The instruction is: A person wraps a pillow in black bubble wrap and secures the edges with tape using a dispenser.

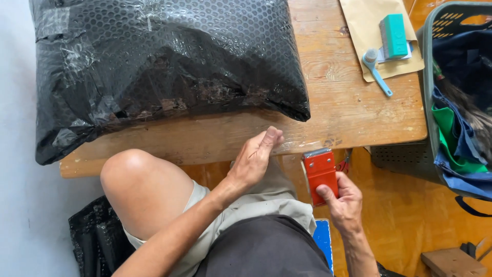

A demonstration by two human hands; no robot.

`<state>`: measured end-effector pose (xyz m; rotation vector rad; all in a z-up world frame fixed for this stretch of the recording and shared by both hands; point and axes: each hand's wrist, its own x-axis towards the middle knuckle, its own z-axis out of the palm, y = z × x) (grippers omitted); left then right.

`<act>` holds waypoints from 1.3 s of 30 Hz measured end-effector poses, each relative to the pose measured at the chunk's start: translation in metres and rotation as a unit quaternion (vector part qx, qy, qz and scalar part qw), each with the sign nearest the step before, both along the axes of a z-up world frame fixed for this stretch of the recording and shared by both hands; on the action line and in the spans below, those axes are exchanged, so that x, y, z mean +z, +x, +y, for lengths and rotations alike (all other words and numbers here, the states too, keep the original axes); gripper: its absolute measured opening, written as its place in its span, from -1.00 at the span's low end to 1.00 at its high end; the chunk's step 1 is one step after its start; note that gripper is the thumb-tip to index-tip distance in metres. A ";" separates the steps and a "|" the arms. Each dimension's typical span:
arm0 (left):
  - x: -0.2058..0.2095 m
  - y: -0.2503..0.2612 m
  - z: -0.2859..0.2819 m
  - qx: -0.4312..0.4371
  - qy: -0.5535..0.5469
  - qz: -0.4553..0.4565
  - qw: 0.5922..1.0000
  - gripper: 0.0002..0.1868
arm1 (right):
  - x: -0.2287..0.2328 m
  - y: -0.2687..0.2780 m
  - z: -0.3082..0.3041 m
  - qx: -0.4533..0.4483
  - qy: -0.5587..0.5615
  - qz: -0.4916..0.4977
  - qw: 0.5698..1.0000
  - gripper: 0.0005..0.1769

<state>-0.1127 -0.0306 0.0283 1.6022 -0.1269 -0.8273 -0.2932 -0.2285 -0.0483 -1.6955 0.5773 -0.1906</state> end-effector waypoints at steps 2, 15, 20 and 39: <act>-0.010 -0.016 0.002 0.036 -0.029 0.070 0.996 0.03 | -0.017 -0.006 0.017 0.014 0.048 -0.023 0.999 -0.51; -0.055 -0.036 0.022 0.206 -0.211 0.232 0.927 -0.13 | -0.029 0.010 0.048 0.136 0.035 -0.006 0.990 -0.59; -0.072 -0.035 0.020 0.251 -0.148 0.189 0.938 -0.34 | -0.028 0.014 0.063 0.140 0.059 0.035 0.988 -0.70; -0.101 -0.035 0.022 0.409 -0.141 0.137 0.891 -0.51 | 0.000 0.014 0.083 0.179 -0.085 0.272 0.942 -0.59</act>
